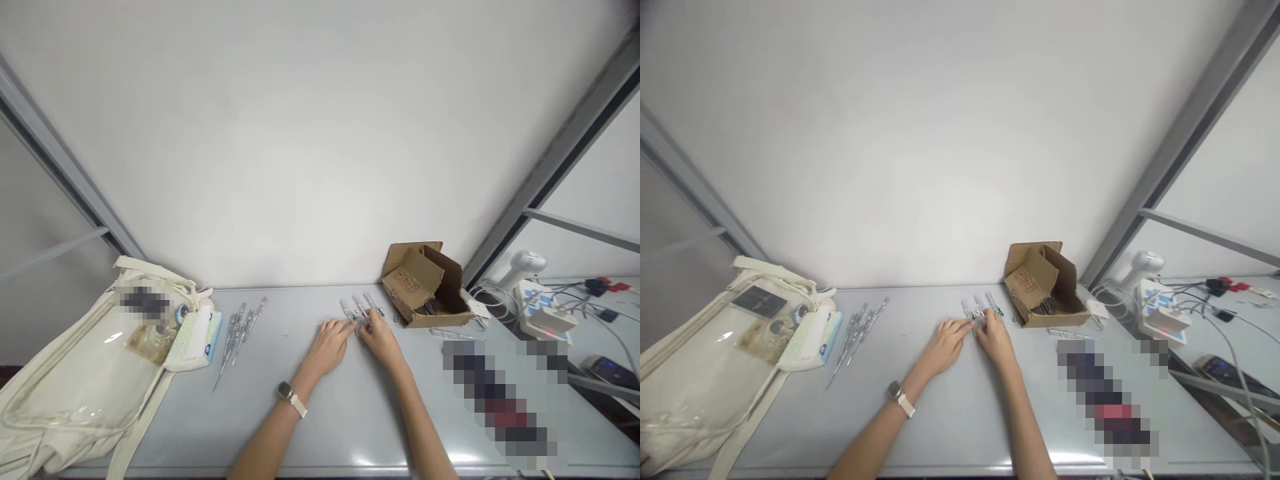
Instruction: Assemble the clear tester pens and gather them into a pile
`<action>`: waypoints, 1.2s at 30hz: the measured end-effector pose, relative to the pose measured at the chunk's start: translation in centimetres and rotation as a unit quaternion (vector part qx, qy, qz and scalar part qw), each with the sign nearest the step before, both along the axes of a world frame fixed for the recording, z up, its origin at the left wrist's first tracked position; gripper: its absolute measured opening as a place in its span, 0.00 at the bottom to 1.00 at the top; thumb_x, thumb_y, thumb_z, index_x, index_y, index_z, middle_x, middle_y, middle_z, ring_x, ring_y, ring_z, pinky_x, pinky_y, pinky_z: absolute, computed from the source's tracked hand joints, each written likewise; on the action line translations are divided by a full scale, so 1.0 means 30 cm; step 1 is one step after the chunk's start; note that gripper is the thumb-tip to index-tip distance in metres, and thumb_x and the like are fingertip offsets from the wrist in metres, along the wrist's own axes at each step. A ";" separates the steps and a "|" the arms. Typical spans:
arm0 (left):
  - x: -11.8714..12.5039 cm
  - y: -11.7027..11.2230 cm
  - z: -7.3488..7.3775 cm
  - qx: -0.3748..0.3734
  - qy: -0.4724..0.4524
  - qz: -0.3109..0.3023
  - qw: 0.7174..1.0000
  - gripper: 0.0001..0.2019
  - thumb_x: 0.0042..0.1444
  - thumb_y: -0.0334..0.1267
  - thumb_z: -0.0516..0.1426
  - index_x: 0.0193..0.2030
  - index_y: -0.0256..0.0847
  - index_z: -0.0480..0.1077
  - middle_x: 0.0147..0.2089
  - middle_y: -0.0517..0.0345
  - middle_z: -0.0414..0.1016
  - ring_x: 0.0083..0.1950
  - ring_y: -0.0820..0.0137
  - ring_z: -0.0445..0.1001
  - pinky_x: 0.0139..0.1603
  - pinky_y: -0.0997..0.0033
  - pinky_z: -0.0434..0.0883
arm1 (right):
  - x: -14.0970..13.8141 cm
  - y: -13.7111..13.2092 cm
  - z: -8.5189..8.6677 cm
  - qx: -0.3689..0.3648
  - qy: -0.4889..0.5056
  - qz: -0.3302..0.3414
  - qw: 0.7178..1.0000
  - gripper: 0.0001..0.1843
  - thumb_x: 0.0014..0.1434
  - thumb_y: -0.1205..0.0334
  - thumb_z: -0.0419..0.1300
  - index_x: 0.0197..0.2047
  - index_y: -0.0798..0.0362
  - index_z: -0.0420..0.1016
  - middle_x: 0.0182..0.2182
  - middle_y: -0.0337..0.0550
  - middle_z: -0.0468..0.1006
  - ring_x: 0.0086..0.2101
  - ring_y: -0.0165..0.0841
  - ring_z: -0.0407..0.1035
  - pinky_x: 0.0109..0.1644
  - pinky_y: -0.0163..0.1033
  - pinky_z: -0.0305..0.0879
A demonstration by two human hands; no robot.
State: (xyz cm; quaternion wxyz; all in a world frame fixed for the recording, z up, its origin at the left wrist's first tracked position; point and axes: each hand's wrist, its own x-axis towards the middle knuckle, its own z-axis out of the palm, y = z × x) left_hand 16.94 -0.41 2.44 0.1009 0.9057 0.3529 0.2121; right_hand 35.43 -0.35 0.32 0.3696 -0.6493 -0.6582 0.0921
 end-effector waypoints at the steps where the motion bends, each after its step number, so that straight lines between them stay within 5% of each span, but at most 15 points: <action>1: 0.000 0.000 0.000 -0.002 0.000 0.000 1.000 0.28 0.60 0.26 0.48 0.66 0.48 0.56 0.63 0.57 0.65 0.60 0.64 0.61 0.59 0.59 0.62 | 0.000 -0.001 0.004 -0.008 -0.003 -0.006 1.000 0.11 0.54 0.67 0.51 0.42 0.52 0.62 0.34 0.46 0.72 0.34 0.37 0.70 0.38 0.39 0.63; 8: 0.002 -0.003 0.002 -0.008 0.002 0.001 1.000 0.27 0.61 0.27 0.48 0.66 0.48 0.57 0.63 0.57 0.65 0.60 0.64 0.61 0.59 0.59 0.62 | -0.066 -0.010 0.046 -0.062 -0.074 -0.102 0.990 0.10 0.62 0.65 0.48 0.47 0.53 0.62 0.44 0.52 0.71 0.38 0.37 0.71 0.36 0.38 0.62; 13: 0.000 -0.004 0.006 -0.003 0.009 -0.001 1.000 0.26 0.62 0.28 0.48 0.67 0.48 0.56 0.64 0.58 0.64 0.60 0.65 0.61 0.59 0.59 0.62 | -0.084 -0.018 0.055 -0.067 -0.096 -0.136 0.984 0.07 0.64 0.62 0.47 0.44 0.52 0.63 0.42 0.50 0.71 0.34 0.35 0.70 0.33 0.37 0.60; 21: 0.013 -0.005 0.007 0.020 0.015 -0.005 1.000 0.23 0.67 0.34 0.44 0.68 0.47 0.54 0.66 0.56 0.63 0.61 0.64 0.61 0.59 0.58 0.62 | -0.074 -0.011 0.037 0.033 -0.040 -0.132 0.990 0.07 0.62 0.63 0.45 0.38 0.51 0.62 0.35 0.47 0.71 0.34 0.37 0.68 0.34 0.39 0.62; 29: 0.012 -0.012 0.011 0.024 0.003 0.005 1.000 0.21 0.67 0.33 0.44 0.65 0.46 0.57 0.64 0.54 0.65 0.61 0.65 0.61 0.60 0.58 0.61 | -0.091 -0.005 0.035 0.052 -0.013 -0.096 0.994 0.12 0.65 0.62 0.42 0.38 0.52 0.66 0.36 0.50 0.70 0.36 0.37 0.68 0.40 0.42 0.65; 36: -0.073 0.028 0.006 0.039 -0.056 0.129 0.989 0.21 0.61 0.27 0.47 0.60 0.43 0.61 0.58 0.52 0.69 0.59 0.64 0.63 0.60 0.57 0.60 | -0.124 -0.022 0.072 0.037 0.038 -0.030 0.998 0.24 0.69 0.53 0.38 0.62 0.52 0.59 0.48 0.54 0.75 0.44 0.41 0.73 0.45 0.45 0.67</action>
